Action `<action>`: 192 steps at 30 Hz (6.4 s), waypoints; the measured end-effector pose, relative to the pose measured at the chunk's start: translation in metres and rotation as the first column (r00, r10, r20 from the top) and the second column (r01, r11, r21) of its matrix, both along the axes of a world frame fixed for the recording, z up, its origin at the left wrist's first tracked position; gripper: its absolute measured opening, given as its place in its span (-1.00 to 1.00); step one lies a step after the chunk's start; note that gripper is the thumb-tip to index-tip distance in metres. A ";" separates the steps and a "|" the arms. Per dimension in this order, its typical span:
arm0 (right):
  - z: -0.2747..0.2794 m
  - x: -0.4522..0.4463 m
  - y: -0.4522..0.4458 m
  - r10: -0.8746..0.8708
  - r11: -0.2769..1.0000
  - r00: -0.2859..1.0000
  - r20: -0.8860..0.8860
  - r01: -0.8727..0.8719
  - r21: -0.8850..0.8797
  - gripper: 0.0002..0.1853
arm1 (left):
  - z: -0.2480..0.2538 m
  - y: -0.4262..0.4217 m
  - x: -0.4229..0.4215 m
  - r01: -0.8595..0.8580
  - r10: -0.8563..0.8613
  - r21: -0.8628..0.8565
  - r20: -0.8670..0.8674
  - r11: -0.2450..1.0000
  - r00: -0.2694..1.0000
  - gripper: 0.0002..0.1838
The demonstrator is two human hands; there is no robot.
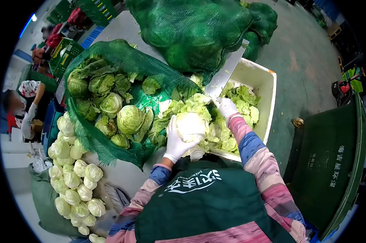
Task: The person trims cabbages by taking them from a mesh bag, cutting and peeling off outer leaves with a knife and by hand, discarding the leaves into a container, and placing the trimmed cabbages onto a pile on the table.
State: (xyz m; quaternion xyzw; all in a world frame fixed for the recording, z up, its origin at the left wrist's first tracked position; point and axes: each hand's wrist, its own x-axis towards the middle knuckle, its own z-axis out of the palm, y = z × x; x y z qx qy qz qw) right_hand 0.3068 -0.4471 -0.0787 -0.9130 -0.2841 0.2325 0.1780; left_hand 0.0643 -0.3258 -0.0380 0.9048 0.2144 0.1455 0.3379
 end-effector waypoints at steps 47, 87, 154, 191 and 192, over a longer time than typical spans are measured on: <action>0.049 -0.102 -0.026 -0.012 0.958 0.996 0.083 -0.012 0.285 -0.43 | -0.011 0.011 -0.026 0.008 0.026 -0.225 0.147 0.974 0.989 0.21; 0.012 -0.076 0.016 -0.122 0.970 0.940 -0.319 0.181 0.162 -0.28 | -0.016 0.015 -0.029 0.055 -0.006 -0.308 0.158 0.950 0.987 0.21; 0.101 -0.138 0.014 0.205 0.811 0.979 -0.011 -0.163 0.561 -0.08 | 0.033 0.027 -0.047 0.196 0.360 -0.857 0.013 -0.477 0.933 -0.05; 0.062 -0.052 -0.037 -0.206 0.979 0.917 0.343 0.196 0.064 -0.26 | -0.032 0.075 -0.070 0.028 0.374 -0.884 -0.169 -0.467 0.912 -0.10; 0.081 -0.066 -0.022 -0.153 0.984 0.947 0.283 0.120 0.130 -0.21 | -0.021 0.072 -0.065 0.028 0.374 -0.885 -0.168 -0.466 0.912 -0.10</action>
